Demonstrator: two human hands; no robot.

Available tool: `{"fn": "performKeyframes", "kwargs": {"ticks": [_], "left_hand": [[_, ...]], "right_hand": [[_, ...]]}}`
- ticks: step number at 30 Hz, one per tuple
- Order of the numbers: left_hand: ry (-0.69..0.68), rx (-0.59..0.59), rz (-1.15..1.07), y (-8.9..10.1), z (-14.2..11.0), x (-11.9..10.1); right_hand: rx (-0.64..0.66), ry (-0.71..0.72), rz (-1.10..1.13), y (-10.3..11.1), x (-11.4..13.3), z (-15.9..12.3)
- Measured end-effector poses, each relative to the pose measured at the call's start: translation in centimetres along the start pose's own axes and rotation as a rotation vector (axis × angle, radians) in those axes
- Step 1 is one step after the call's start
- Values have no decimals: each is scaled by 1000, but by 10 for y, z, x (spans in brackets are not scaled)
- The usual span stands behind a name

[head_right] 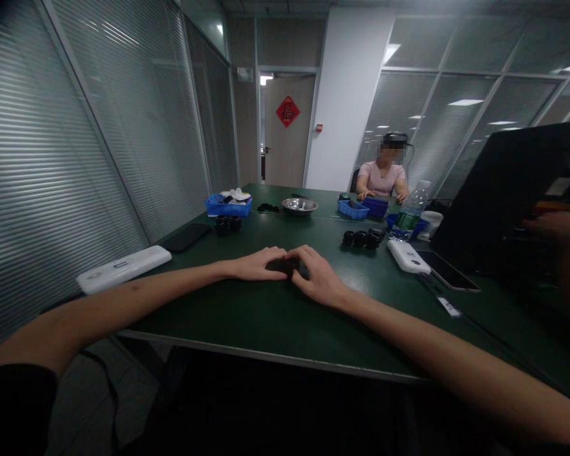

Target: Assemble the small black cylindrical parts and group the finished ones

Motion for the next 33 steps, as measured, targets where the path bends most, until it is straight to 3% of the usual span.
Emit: {"fn": "performKeyframes", "kwargs": {"ticks": [5, 10, 16, 21, 26, 33], "left_hand": [[-1, 2, -4, 0, 0, 1], [0, -1, -10, -2, -1, 3], [12, 9, -11, 0, -1, 1], [17, 16, -17, 2, -1, -1], [-2, 8, -11, 1, 0, 0], [1, -4, -2, -1, 0, 2]], "right_hand": [[-64, -44, -31, 1, 1, 0], [-5, -22, -30, 1, 3, 1], [-51, -42, -34, 1, 2, 0], [27, 7, -4, 2, 5, 1], [-26, -37, -31, 2, 3, 0], [17, 9, -13, 1, 4, 1]]}}
Point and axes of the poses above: each hand's wrist, its own z-axis towards the middle knuckle, its own y-axis out of the back of the hand, x = y × z, the point moved 1 cm from there along z, towards the middle knuckle, and after that the axes turned 13 degrees about z, right-handed, at the moved point
